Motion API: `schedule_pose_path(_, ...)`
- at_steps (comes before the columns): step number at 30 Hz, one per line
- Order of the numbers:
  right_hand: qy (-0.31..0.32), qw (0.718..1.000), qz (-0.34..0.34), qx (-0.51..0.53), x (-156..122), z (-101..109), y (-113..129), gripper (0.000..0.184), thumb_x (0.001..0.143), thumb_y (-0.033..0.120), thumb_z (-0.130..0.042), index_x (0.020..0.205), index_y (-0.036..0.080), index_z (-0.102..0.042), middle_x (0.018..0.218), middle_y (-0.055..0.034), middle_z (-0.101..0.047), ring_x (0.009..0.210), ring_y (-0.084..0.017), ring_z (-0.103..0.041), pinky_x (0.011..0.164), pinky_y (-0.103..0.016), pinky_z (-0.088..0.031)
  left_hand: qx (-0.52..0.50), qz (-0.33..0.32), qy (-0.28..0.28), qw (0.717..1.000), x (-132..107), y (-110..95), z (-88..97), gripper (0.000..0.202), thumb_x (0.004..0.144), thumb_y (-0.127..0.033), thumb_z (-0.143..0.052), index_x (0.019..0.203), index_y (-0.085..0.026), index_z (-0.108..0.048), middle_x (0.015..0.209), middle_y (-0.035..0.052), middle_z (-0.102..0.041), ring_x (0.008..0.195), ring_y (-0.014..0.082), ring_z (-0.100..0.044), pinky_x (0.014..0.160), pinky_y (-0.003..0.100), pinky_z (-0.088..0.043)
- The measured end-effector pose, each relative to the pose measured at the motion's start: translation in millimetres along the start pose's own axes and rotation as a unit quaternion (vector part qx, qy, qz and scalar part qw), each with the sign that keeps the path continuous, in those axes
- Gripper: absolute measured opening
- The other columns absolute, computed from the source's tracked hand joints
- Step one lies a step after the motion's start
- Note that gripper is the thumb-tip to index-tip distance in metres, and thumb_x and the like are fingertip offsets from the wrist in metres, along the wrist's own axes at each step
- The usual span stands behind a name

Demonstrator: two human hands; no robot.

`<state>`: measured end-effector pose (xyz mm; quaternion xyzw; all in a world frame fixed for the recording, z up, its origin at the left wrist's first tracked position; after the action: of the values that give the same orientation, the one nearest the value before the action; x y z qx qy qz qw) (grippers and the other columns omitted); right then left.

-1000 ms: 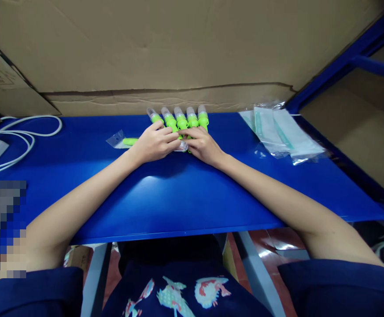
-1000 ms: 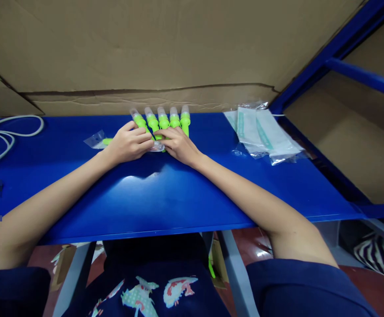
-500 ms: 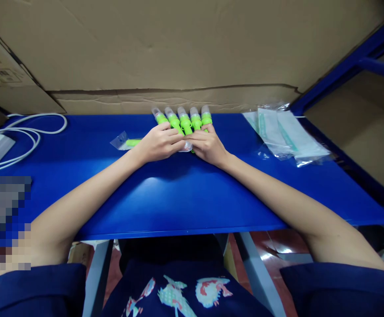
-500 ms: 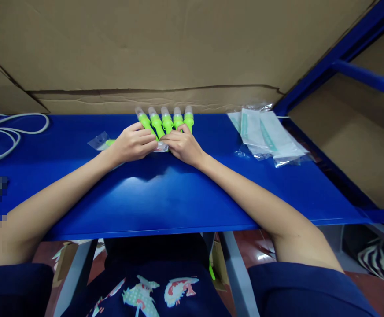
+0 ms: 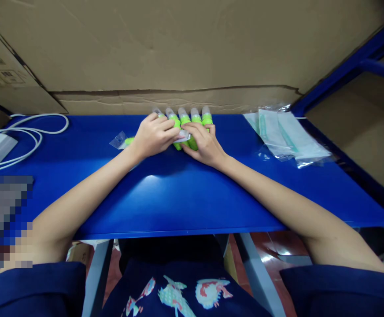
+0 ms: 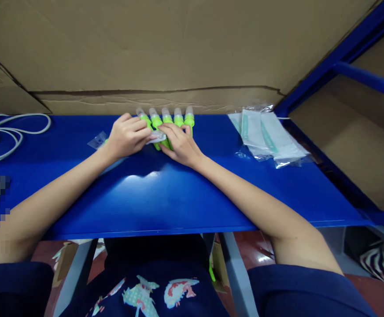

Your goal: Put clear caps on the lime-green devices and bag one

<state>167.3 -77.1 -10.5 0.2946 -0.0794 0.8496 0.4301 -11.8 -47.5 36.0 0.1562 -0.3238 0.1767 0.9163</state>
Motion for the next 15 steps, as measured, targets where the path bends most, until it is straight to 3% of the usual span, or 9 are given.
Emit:
schedule_pose_path(3,-0.032,0.999,-0.021,0.007,0,1,-2,0.059,0.107,0.047,-0.036,0.158,0.019,-0.038,0.147,-0.0205,-0.057,0.132,-0.037,-0.058,0.108,-0.058,-0.036,-0.021,0.077,-0.049,0.996,5,10,17.8,0.062,0.108,-0.064,-0.025,0.071,-0.020,-0.050,0.068,0.0014,-0.048,0.070,0.0171,-0.053,0.072,0.035,-0.036)
schedule_pose_path(5,-0.059,0.998,-0.024,0.013,0,2,-2,0.060,0.106,0.042,-0.036,0.161,0.021,-0.030,0.150,-0.0201,-0.055,0.124,-0.035,-0.063,0.106,-0.057,-0.038,-0.056,0.127,-0.110,0.984,9,21,33.9,0.061,0.108,-0.063,-0.027,0.066,-0.020,-0.039,0.066,0.0002,-0.040,0.065,0.0150,-0.046,0.067,0.032,-0.031)
schedule_pose_path(7,-0.072,0.997,-0.022,0.018,0,3,-2,0.060,0.104,0.038,-0.038,0.161,0.022,-0.029,0.151,-0.0202,-0.053,0.124,-0.035,-0.063,0.105,-0.058,-0.039,-0.095,0.171,-0.203,0.959,11,38,50.1,0.062,0.107,-0.065,-0.031,0.064,-0.020,-0.030,0.063,-0.0008,-0.032,0.060,0.0129,-0.035,0.062,0.032,-0.025)
schedule_pose_path(9,-0.073,0.997,-0.018,0.021,0,2,-1,0.058,0.103,0.034,-0.040,0.159,0.022,-0.031,0.150,-0.0199,-0.054,0.129,-0.036,-0.060,0.105,-0.058,-0.040,-0.134,0.219,-0.294,0.921,8,63,60.1,0.069,0.100,-0.078,-0.035,0.063,-0.020,-0.030,0.061,-0.0022,-0.027,0.059,0.0118,-0.026,0.060,0.032,-0.021)
schedule_pose_path(12,-0.073,0.997,-0.021,0.028,1,2,1,0.054,0.103,0.032,-0.041,0.156,0.024,-0.036,0.146,-0.0176,-0.056,0.130,-0.035,-0.059,0.104,-0.058,-0.041,-0.209,0.305,-0.379,0.848,-8,111,55.8,0.079,0.082,-0.096,-0.041,0.064,-0.022,-0.022,0.063,-0.0030,-0.024,0.062,0.0111,-0.019,0.059,0.031,-0.020)
schedule_pose_path(15,-0.066,0.997,-0.033,0.033,1,1,0,0.049,0.104,0.035,-0.042,0.153,0.026,-0.041,0.145,-0.0163,-0.057,0.129,-0.036,-0.059,0.104,-0.060,-0.041,-0.292,0.430,-0.332,0.787,-33,154,27.6,0.082,0.069,-0.104,-0.039,0.065,-0.023,-0.028,0.061,-0.0037,-0.026,0.063,0.0105,-0.024,0.058,0.030,-0.020)
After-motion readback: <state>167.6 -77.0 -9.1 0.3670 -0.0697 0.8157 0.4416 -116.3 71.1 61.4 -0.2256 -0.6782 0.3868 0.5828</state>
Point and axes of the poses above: each hand's wrist, its own x-axis towards the middle knuckle, its own z-axis out of the back of the hand, y = z × x, the point moved 4 cm from there along x, towards the middle knuckle
